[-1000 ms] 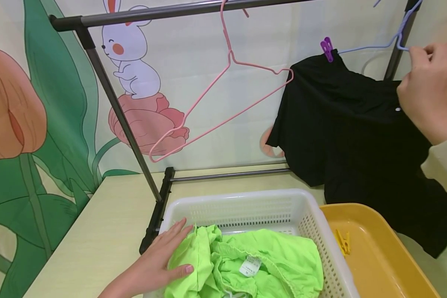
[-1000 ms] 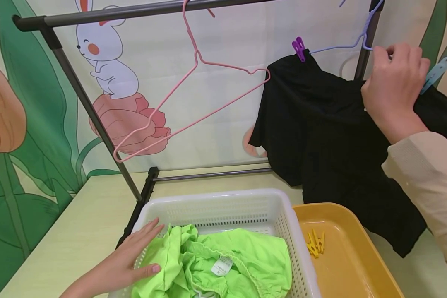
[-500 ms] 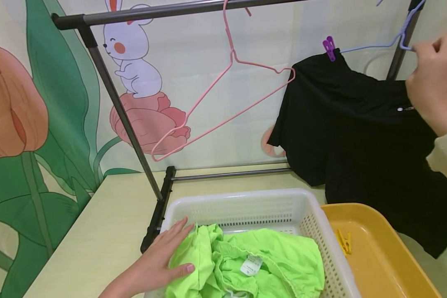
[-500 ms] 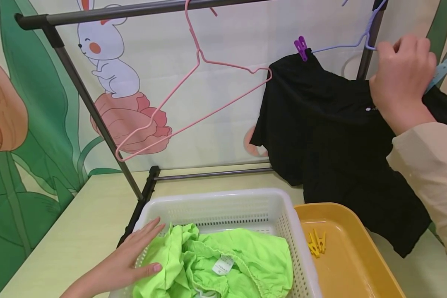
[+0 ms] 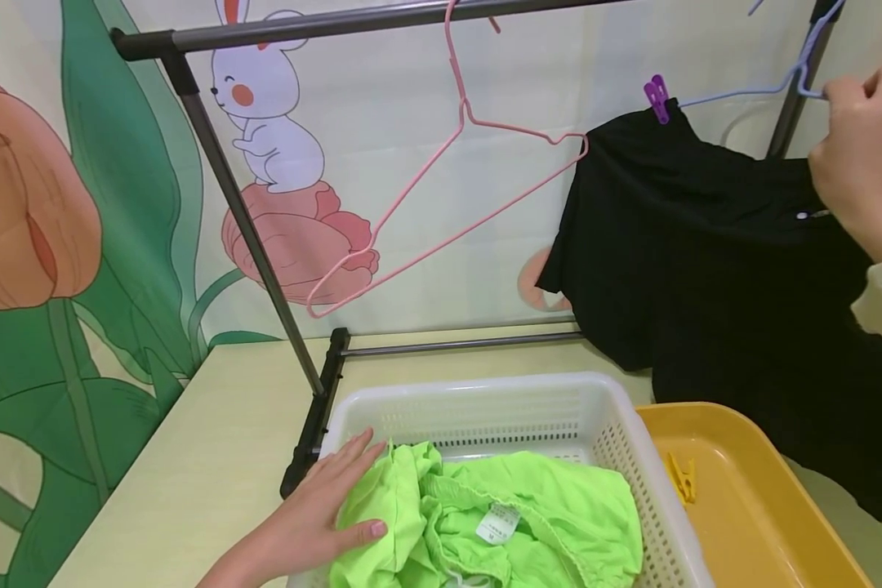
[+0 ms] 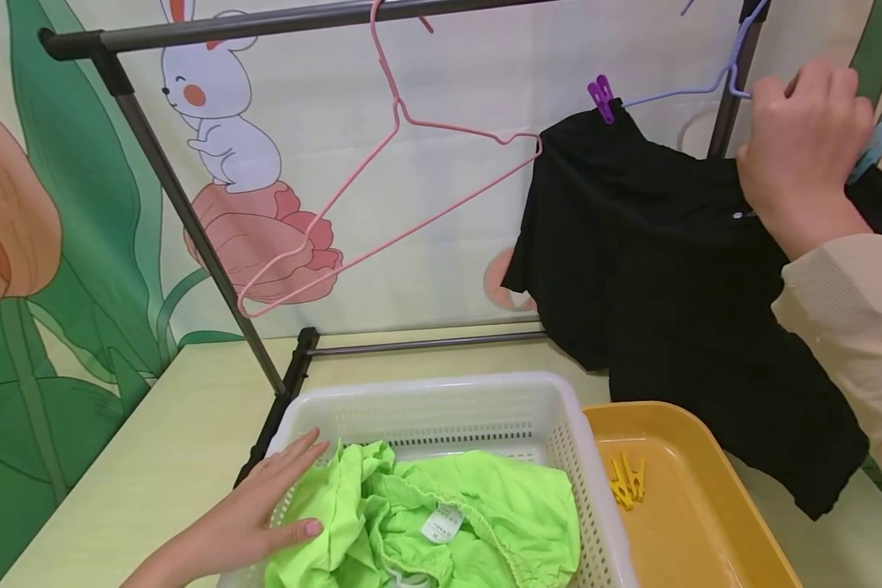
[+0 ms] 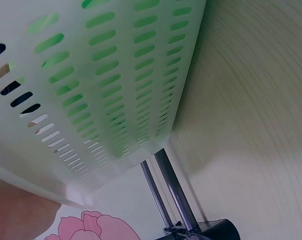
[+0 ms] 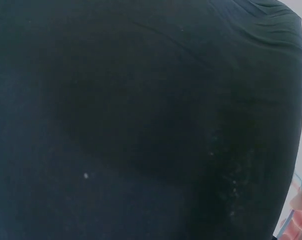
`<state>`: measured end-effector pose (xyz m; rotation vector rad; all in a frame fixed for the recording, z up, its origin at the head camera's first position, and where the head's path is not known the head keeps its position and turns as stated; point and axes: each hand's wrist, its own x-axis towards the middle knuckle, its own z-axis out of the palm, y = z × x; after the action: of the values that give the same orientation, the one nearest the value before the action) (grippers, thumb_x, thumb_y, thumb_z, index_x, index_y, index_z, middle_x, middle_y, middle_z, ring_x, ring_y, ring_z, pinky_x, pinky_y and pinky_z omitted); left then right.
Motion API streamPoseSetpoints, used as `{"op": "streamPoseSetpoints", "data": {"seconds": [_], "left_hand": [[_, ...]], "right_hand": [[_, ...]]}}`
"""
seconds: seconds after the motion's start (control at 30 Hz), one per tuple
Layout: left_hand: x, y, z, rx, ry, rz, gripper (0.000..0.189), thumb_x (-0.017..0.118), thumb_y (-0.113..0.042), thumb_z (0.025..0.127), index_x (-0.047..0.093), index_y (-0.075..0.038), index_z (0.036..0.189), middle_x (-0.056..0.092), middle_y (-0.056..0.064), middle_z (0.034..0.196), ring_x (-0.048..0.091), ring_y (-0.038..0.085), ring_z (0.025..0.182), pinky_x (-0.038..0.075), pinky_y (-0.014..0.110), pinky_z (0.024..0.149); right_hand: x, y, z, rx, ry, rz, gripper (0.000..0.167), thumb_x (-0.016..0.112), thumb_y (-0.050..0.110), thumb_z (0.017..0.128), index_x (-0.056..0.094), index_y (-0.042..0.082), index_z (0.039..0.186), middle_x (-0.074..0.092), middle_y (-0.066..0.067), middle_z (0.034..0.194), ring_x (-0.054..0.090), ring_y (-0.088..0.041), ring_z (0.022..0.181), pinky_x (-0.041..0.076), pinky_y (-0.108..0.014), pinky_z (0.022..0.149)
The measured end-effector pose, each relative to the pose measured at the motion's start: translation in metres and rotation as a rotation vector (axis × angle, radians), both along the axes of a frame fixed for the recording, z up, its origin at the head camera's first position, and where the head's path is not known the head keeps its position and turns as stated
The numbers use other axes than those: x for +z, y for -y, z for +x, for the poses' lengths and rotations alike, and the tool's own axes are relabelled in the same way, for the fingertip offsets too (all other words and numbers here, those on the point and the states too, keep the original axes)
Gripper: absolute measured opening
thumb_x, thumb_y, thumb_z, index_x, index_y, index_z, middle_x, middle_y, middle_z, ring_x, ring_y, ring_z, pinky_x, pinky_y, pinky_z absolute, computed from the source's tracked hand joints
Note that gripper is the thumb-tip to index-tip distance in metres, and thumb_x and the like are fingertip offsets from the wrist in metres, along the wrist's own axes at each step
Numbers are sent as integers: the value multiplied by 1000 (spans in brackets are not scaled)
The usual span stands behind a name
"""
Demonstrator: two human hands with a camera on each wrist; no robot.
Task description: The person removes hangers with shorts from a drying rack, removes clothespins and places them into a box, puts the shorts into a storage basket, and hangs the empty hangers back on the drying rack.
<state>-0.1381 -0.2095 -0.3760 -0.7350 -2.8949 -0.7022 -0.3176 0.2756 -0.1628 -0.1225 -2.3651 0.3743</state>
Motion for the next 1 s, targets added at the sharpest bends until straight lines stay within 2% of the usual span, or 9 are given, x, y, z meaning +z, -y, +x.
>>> {"op": "streamPoseSetpoints", "data": {"seconds": [0.13, 0.33, 0.53, 0.67, 0.73, 0.87, 1.0], "left_hand": [[-1, -1, -1, 2, 12, 3, 77, 56, -51, 79, 25, -16, 140, 18, 13, 146, 21, 33, 132, 17, 56, 102], [-2, -2, -2, 2, 5, 0, 77, 56, -51, 79, 26, -16, 140, 19, 13, 146, 22, 33, 132, 17, 56, 102], [-3, -3, -3, 5, -5, -10, 77, 56, -52, 78, 26, -16, 139, 19, 14, 145, 22, 33, 132, 17, 56, 102], [-3, -3, -4, 3, -16, -13, 77, 56, -51, 78, 27, -13, 139, 20, 14, 145, 23, 33, 131, 18, 56, 102], [-4, -3, -5, 5, -21, -17, 77, 57, -51, 78, 28, -13, 139, 20, 14, 145, 23, 33, 131, 18, 56, 102], [-5, -3, -5, 5, -24, -17, 78, 57, -50, 78, 28, -12, 139, 20, 14, 145, 23, 33, 131, 18, 55, 102], [-5, -4, -5, 9, -26, -16, 78, 58, -50, 77, 29, -10, 138, 21, 14, 145, 24, 33, 131, 18, 55, 102]], "right_hand": [[3, 2, 3, 17, -51, 28, 41, 30, -8, 82, 38, -15, 121, 32, -31, 112, 30, -44, 99, 25, -54, 77], [8, 0, 5, 51, -125, 45, 35, 28, -9, 80, 38, -20, 111, 32, -33, 109, 30, -44, 101, 22, -55, 84], [12, -5, 3, 8, -156, 94, 36, 27, -9, 79, 38, -19, 112, 37, -37, 106, 31, -46, 104, 21, -55, 91], [12, -10, 1, 13, -175, 46, 39, 28, -11, 78, 40, -15, 115, 42, -37, 109, 36, -49, 102, 25, -54, 90], [11, -13, 0, 35, -216, 30, 39, 27, -12, 78, 42, -15, 113, 44, -36, 109, 39, -49, 100, 27, -53, 87], [6, -18, -2, 61, -307, 58, 32, 28, -13, 78, 44, -16, 105, 45, -34, 102, 40, -48, 95, 28, -53, 83], [5, -24, -4, 87, -327, 63, 28, 27, -13, 80, 41, -17, 104, 41, -33, 100, 37, -46, 94, 26, -52, 83]]}}
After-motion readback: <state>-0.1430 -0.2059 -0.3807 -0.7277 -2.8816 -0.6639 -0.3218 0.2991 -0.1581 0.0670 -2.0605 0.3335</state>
